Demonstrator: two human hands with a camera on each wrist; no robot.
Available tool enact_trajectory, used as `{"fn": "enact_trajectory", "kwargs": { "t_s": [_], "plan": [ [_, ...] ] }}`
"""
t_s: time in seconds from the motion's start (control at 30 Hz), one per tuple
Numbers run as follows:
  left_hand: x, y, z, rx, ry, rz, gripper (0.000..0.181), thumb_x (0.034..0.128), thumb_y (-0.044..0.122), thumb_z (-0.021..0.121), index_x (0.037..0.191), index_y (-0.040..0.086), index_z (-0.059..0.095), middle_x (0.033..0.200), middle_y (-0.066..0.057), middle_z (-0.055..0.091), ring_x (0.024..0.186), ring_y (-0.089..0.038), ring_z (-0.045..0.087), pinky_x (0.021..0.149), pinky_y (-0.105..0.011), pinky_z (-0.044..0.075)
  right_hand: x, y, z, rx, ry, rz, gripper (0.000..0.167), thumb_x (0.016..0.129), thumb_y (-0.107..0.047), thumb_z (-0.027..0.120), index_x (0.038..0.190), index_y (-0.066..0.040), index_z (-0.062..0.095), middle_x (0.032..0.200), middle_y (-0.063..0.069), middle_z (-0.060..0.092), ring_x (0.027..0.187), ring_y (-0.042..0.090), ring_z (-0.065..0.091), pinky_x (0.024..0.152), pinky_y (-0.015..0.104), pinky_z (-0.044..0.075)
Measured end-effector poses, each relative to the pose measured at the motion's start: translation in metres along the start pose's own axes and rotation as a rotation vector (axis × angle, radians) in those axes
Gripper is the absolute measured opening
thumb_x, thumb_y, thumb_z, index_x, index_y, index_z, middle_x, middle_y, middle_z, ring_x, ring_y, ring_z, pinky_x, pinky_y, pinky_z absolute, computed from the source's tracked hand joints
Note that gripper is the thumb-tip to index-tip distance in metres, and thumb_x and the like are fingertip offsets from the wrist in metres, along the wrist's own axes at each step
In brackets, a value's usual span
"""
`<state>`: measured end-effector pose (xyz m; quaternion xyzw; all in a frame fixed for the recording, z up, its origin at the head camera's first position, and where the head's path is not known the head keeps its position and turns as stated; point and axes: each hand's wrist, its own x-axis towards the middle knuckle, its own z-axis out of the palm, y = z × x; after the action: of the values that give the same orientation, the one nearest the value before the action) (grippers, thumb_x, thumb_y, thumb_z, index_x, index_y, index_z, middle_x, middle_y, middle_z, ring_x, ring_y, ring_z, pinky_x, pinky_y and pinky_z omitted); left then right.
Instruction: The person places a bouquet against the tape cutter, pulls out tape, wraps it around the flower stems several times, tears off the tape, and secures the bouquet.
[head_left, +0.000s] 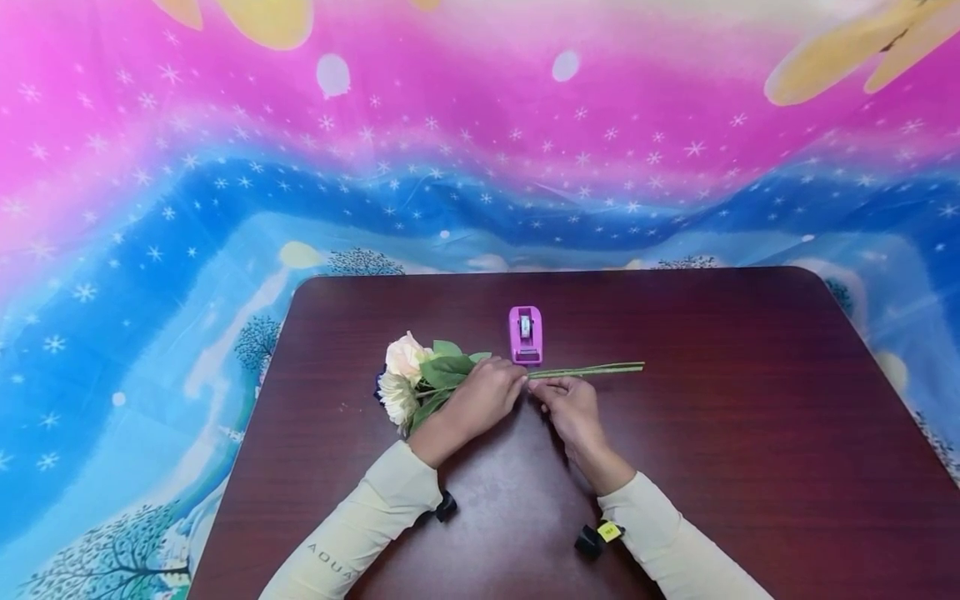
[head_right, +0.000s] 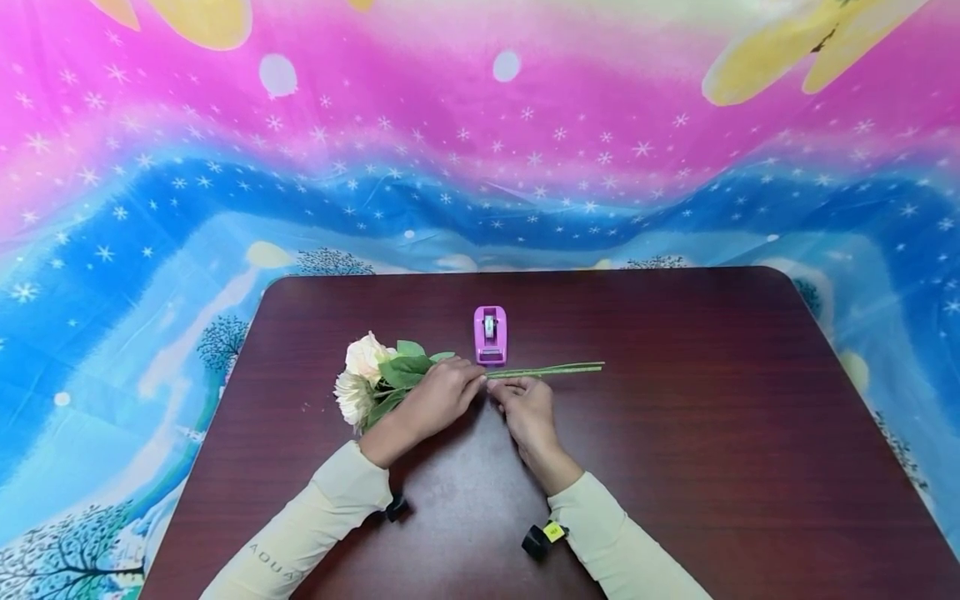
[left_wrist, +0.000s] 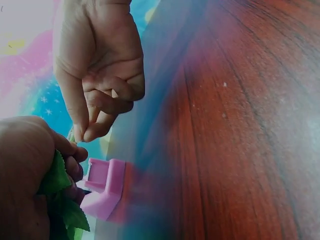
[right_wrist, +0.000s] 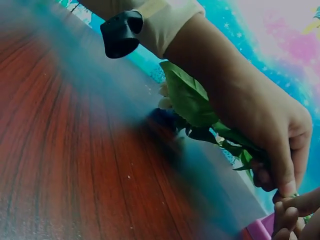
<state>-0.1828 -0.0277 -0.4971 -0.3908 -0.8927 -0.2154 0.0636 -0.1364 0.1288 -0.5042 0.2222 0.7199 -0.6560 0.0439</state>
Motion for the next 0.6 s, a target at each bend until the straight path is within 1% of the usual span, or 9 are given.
{"fn": "enact_trajectory", "kwargs": {
  "t_s": [0.1,0.2,0.3,0.43,0.53,0.6],
  "plan": [
    [0.0018,0.0015,-0.0021,-0.014,-0.013,-0.021,0.018,0.1025,0.015,0.059,0.095,0.008,0.073,0.088,-0.003,0.074,0.084,-0.021,0.067,0.087,-0.037,0.053,0.0,0.0008,0.0017,0.031,0.006,-0.015,0.03,0.093,-0.012,0.074,0.112,0.007,0.06,0.075,-0.004,0.072,0.06,0.001,0.052,0.055,0.017,0.04],
    [0.0034,0.0022,-0.0035,-0.025,-0.031,-0.039,0.019,0.1029,0.015,0.059,0.094,0.008,0.074,0.088,-0.003,0.074,0.083,-0.02,0.068,0.087,-0.038,0.053,0.0002,0.0014,0.0021,0.045,0.007,-0.023,0.035,0.094,-0.012,0.074,0.117,0.003,0.052,0.076,-0.005,0.073,0.061,-0.001,0.048,0.056,0.017,0.037],
    [0.0047,0.0024,-0.004,-0.036,-0.045,-0.053,0.019,0.103,0.015,0.059,0.095,0.008,0.074,0.088,-0.003,0.074,0.083,-0.02,0.068,0.086,-0.038,0.054,0.0004,0.0015,0.0026,0.067,0.0,-0.024,0.034,0.095,-0.011,0.073,0.118,0.003,0.051,0.076,-0.007,0.071,0.06,-0.001,0.044,0.055,0.017,0.034],
    [0.0062,0.0022,-0.0036,-0.054,-0.049,-0.064,0.019,0.1028,0.014,0.059,0.095,0.008,0.075,0.088,-0.004,0.074,0.082,-0.021,0.069,0.083,-0.037,0.055,0.0014,0.0018,0.0045,0.118,-0.009,-0.025,0.029,0.097,-0.007,0.069,0.117,0.002,0.051,0.078,-0.008,0.069,0.062,0.001,0.045,0.056,0.017,0.034],
    [0.0067,0.002,-0.0037,-0.071,-0.053,-0.072,0.02,0.1026,0.013,0.059,0.092,0.007,0.074,0.087,-0.004,0.074,0.081,-0.021,0.068,0.08,-0.037,0.056,0.0021,0.002,0.006,0.136,-0.013,-0.035,0.026,0.097,-0.004,0.067,0.116,0.003,0.05,0.08,-0.005,0.068,0.065,0.001,0.048,0.058,0.017,0.036],
    [0.0069,0.0021,-0.0045,-0.079,-0.055,-0.076,0.021,0.1026,0.013,0.059,0.09,0.007,0.074,0.086,-0.004,0.073,0.08,-0.022,0.068,0.08,-0.037,0.055,0.0026,0.0021,0.007,0.144,-0.011,-0.039,0.025,0.096,-0.001,0.066,0.116,0.003,0.051,0.082,-0.005,0.068,0.068,0.001,0.051,0.061,0.017,0.04]
  ]
}}
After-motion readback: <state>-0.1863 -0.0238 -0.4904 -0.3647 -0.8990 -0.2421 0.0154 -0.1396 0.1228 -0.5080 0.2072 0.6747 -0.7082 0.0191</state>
